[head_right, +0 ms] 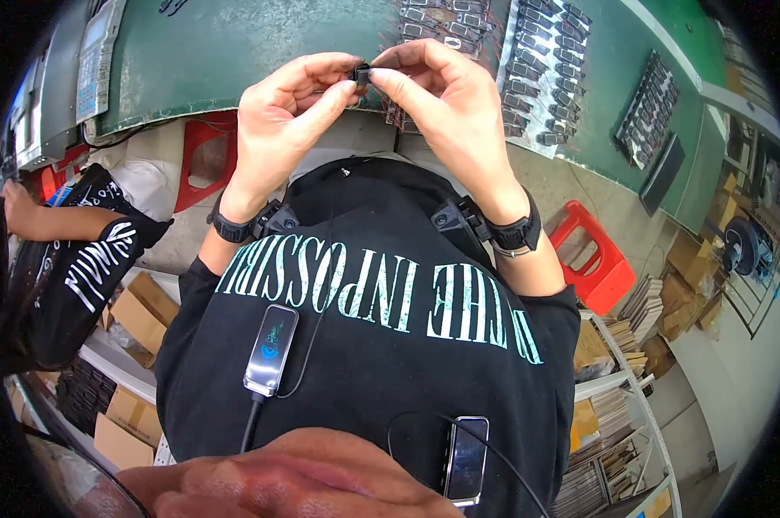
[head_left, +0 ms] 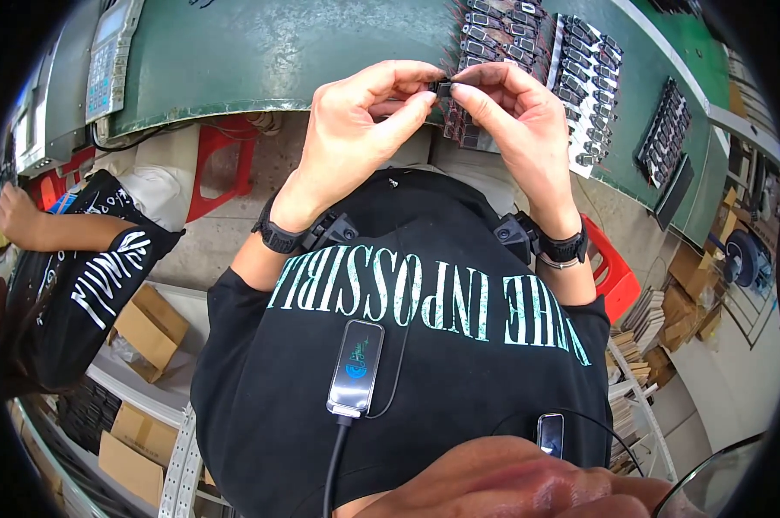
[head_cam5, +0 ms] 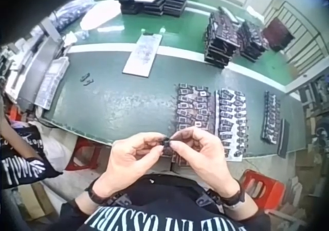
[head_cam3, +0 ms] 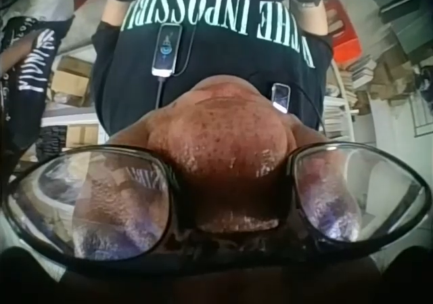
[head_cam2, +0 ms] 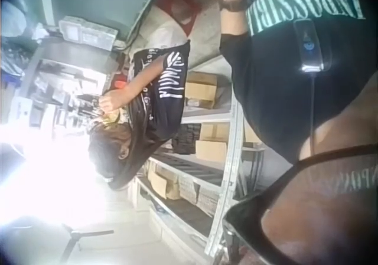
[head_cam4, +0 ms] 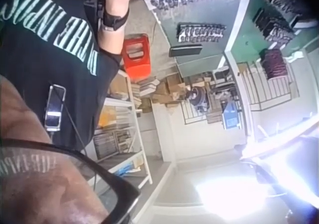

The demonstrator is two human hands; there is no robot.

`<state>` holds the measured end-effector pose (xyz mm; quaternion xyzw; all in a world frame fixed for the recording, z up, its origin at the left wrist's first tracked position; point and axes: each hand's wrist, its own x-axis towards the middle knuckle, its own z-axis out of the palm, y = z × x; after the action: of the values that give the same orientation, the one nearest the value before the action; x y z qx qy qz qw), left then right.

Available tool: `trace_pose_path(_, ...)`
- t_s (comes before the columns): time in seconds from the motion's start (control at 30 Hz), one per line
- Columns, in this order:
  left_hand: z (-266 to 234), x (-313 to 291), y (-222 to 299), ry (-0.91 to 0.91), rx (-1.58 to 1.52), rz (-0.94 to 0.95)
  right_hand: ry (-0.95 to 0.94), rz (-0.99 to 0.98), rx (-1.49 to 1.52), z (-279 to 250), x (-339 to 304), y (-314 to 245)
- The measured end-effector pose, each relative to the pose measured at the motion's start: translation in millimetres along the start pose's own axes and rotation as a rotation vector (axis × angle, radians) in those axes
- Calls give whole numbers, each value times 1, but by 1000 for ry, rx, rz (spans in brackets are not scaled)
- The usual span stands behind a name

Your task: The person picks up a small black component, presses it onto a speaker module, and repeats this for another assembly. Then, the person touches several speakers on the tray before picking up the tray and setting it back down.

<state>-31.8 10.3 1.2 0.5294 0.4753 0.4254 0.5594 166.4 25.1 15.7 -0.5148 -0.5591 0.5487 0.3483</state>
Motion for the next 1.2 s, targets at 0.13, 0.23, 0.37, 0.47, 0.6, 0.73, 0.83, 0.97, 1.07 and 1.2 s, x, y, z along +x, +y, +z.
trace_pose_path(0.13, 1, 0, -3, -17, -18, 22, 0, 22, 16, 0, 2, 0)
trace_pose_path(0.23, 1, 1, -3, -15, 8, 22, -5, 45, 19, -1, 3, -1)
trace_pose_path(0.37, 2, 1, -4, -22, 0, 15, 1, 64, 62, -2, 4, 8)
trace_pose_path(0.47, 3, 2, -5, -24, 3, 13, 7, 32, 75, -2, 5, 7)
trace_pose_path(0.6, 5, 1, -5, -26, 29, 19, 42, -59, 57, 0, 2, 11)
trace_pose_path(0.73, 5, 2, -4, -43, 7, 14, -32, -1, 156, -6, 4, 14)
trace_pose_path(0.83, 4, 2, -3, -59, -29, 1, -125, 64, 272, -13, 6, 14)
trace_pose_path(0.97, 4, 1, -3, -64, -54, -8, -190, 103, 312, -15, 8, 14)
trace_pose_path(1.07, 7, -2, -6, -67, -67, -19, -211, 87, 302, -15, 6, 16)
trace_pose_path(1.2, 14, -1, -8, -50, -28, 50, -200, 16, 289, -16, 5, 22)
